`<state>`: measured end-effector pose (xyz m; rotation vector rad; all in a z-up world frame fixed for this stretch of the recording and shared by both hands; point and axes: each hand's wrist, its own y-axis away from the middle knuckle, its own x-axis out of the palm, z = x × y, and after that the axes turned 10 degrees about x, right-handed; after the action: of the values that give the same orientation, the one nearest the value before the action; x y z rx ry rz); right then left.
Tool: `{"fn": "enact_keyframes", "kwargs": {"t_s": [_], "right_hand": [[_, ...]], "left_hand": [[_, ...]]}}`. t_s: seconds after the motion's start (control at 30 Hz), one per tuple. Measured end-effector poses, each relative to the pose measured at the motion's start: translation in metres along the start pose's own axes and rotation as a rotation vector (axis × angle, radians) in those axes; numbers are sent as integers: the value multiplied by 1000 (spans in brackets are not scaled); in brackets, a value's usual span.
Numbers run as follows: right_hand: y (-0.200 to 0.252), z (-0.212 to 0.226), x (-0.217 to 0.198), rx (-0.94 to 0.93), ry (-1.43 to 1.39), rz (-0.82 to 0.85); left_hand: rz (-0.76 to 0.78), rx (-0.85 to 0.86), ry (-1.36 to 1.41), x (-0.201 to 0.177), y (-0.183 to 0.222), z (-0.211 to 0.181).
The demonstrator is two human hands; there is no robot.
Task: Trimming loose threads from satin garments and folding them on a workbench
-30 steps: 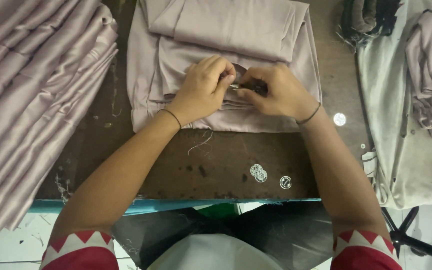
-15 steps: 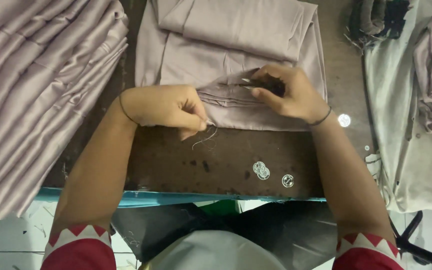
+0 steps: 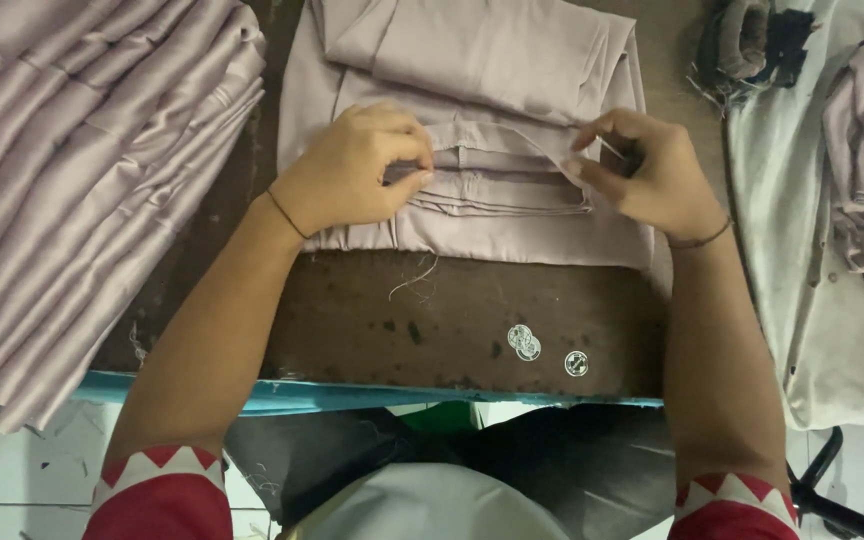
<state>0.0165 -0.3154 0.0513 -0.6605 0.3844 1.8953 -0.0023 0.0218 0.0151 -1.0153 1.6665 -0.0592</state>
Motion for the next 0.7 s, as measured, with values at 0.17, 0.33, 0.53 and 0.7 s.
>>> {"fn": "enact_keyframes", "kwargs": {"t_s": [0.17, 0.33, 0.53, 0.7], "right_hand": [[1, 6, 18, -6, -18, 44], [-9, 7, 38, -155, 35, 78], [-9, 1, 32, -14, 77, 64], [-7, -2, 17, 9, 87, 58]], "left_hand": [[-115, 18, 41, 46, -8, 0], [-75, 11, -41, 87, -16, -5], [-104, -149, 92, 87, -13, 2], [-69, -61, 143, 55, -5, 0]]}}
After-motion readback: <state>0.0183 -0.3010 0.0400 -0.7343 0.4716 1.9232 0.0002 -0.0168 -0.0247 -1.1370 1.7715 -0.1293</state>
